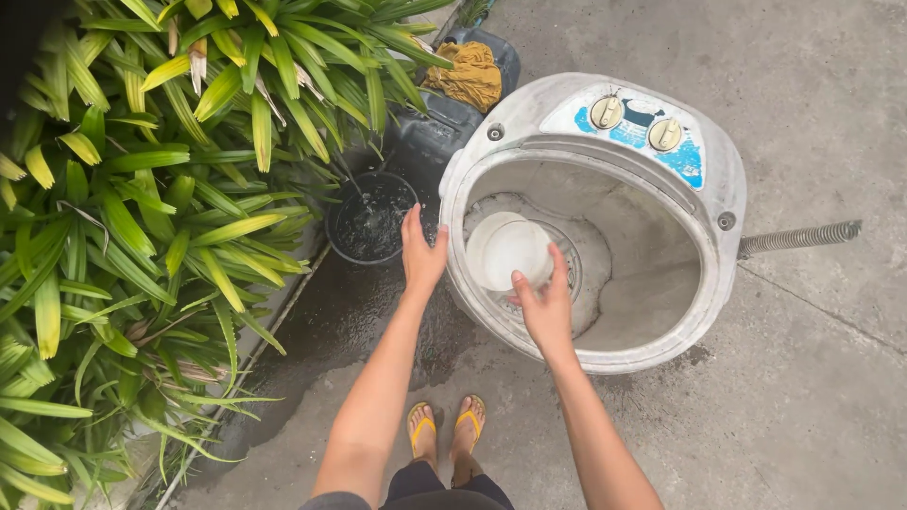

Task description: Cleaning a washing machine tub by rinsing the interior and wiping the exterior with a cloth.

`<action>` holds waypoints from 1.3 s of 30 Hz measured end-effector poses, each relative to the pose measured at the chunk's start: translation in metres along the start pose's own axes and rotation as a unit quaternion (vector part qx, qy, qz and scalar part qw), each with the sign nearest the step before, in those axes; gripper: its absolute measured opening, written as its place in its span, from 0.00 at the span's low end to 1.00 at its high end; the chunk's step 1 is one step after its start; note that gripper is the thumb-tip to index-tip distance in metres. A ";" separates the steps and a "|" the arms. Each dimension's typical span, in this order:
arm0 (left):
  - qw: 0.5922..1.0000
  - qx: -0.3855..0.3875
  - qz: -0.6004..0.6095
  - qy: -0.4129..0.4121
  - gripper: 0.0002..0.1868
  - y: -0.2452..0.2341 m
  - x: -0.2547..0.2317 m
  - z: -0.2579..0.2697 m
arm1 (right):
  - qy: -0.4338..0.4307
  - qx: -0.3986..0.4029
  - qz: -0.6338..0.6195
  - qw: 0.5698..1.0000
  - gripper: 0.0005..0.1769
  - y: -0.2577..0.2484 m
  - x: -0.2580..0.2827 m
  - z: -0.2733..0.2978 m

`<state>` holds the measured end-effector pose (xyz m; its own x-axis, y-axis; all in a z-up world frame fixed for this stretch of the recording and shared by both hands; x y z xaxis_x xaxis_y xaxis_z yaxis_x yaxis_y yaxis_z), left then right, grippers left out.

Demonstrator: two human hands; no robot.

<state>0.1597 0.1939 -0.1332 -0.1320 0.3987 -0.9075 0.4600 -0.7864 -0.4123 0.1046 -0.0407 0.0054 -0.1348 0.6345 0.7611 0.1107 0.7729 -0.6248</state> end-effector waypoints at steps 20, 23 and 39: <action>0.924 0.002 -0.082 -0.375 0.44 -0.012 0.391 -0.106 | 0.385 0.158 -0.434 0.799 0.44 0.434 -0.189 0.010; 0.929 0.023 -0.140 -0.342 0.49 0.009 0.439 -0.123 | 0.368 0.147 -0.400 0.826 0.44 0.467 -0.239 0.003; 0.888 0.094 0.023 -0.449 0.44 0.065 0.615 -0.131 | 0.313 0.159 -0.458 0.817 0.38 0.512 -0.297 0.038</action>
<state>0.2235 0.4502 -0.7074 -0.8033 -0.1063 -0.5861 0.3388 -0.8908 -0.3028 0.1640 0.1665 -0.5476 0.5234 -0.2577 0.8122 -0.0285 0.9473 0.3190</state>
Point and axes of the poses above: each hand's wrist, its own z-axis away from the middle knuckle, its own y-axis out of the palm, x = y × z, the point moved 3 cm from there along -z, towards the middle knuckle, and after that the axes turned 1 degree about -x, right-handed, at the moved point
